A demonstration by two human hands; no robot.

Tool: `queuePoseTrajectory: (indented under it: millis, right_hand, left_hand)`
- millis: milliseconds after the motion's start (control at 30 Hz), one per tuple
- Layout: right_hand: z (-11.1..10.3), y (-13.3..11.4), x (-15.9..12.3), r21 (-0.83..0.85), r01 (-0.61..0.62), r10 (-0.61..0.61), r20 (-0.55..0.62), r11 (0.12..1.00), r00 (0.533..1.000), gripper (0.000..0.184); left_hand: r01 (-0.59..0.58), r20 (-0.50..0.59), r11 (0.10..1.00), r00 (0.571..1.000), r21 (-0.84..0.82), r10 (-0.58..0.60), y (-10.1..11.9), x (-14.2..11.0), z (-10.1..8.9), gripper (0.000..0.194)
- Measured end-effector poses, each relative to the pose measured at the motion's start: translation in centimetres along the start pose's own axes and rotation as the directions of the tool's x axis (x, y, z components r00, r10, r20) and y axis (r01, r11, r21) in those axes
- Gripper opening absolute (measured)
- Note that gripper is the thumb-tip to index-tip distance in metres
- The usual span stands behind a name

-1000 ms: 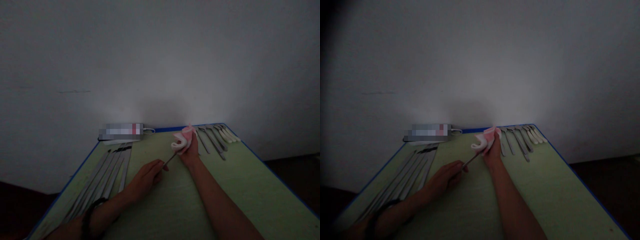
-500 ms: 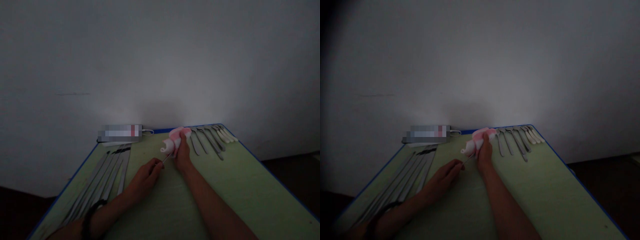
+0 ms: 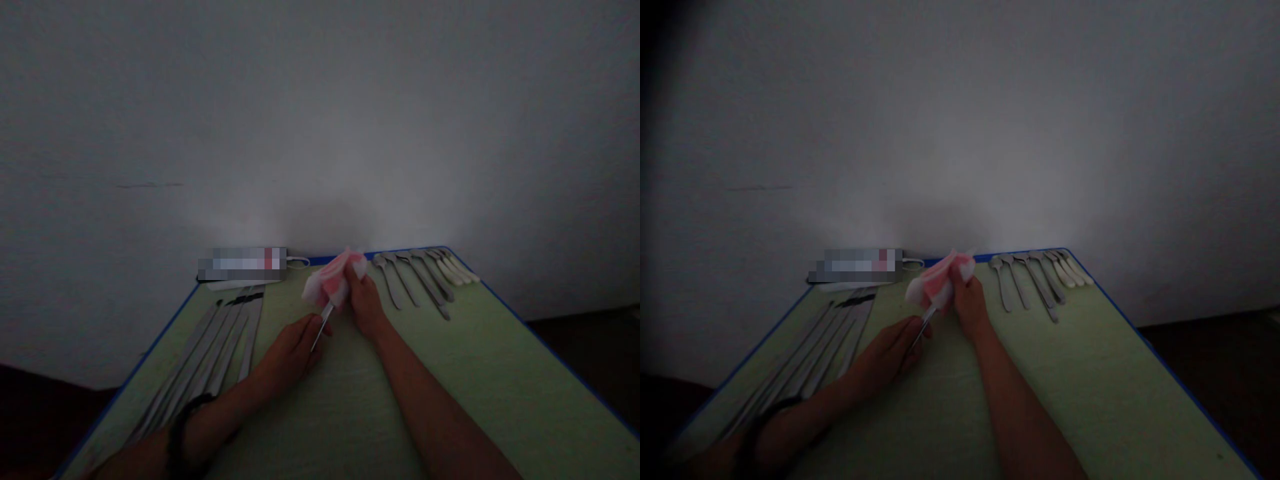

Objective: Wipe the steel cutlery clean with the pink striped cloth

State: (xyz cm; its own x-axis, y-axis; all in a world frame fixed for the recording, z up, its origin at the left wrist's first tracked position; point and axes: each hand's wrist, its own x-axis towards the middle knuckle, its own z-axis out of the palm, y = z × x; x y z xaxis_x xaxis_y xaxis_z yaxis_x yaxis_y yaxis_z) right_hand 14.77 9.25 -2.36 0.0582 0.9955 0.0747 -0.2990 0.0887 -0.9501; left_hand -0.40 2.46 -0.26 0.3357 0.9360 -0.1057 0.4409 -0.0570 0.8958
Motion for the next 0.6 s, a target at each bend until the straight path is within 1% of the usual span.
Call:
queuePoseTrajectory:
  millis: [100, 167, 233, 300, 333, 400, 433, 500, 533, 600]
  right_hand:
    - [0.4, 0.4, 0.0, -0.099, 0.017, -0.017, 0.004, 0.995, 1.0, 0.037]
    - [0.5, 0.5, 0.2, -0.088, -0.005, 0.005, 0.002, 0.996, 1.0, 0.038]
    - [0.6, 0.5, 0.5, 0.049, -0.041, 0.045, -0.066, 0.998, 0.997, 0.037]
    - [0.6, 0.3, 0.9, 0.274, -0.058, 0.092, -0.111, 0.96, 0.99, 0.035]
    - [0.6, 0.1, 1.0, 0.387, -0.059, 0.106, -0.103, 0.92, 0.989, 0.033]
    - [0.6, -0.3, 1.1, 0.541, -0.082, 0.112, -0.022, 0.837, 0.993, 0.026]
    - [0.6, -0.4, 1.1, 0.578, -0.107, 0.11, 0.031, 0.809, 0.993, 0.022]
    - [0.6, -0.5, 1.0, 0.602, -0.16, 0.12, 0.107, 0.782, 0.987, 0.017]
    - [0.6, -0.4, 1.0, 0.6, -0.18, 0.132, 0.123, 0.78, 0.984, 0.015]
    - [0.7, -0.1, 0.9, 0.575, -0.177, 0.145, 0.101, 0.799, 0.984, 0.014]
  left_hand:
    - [-0.002, -0.012, 1.0, 1.0, 0.001, 0.002, 0.1, 0.0, 0.1, 0.033]
    - [-0.007, -0.01, 1.0, 1.0, 0.0, 0.007, 0.1, 0.0, 0.2, 0.032]
    - [-0.011, -0.002, 1.0, 1.0, 0.005, 0.011, 0.2, -0.1, 0.2, 0.032]
    - [-0.008, 0.016, 1.0, 1.0, 0.009, 0.008, 0.2, -0.1, 0.2, 0.03]
    - [-0.004, 0.024, 1.0, 1.0, 0.005, 0.004, 0.2, -0.1, 0.2, 0.029]
    - [0.003, 0.034, 1.0, 0.999, -0.026, -0.003, 0.0, 0.0, 0.1, 0.028]
    - [0.005, 0.034, 0.999, 0.999, -0.049, -0.003, -0.1, 0.0, 0.1, 0.028]
    - [0.002, 0.028, 0.995, 1.0, -0.102, 0.001, -0.4, 0.1, 0.0, 0.029]
    - [0.0, 0.026, 0.992, 1.0, -0.125, 0.003, -0.5, 0.1, 0.0, 0.029]
    - [-0.003, 0.03, 0.988, 1.0, -0.154, 0.008, -0.7, 0.1, 0.1, 0.03]
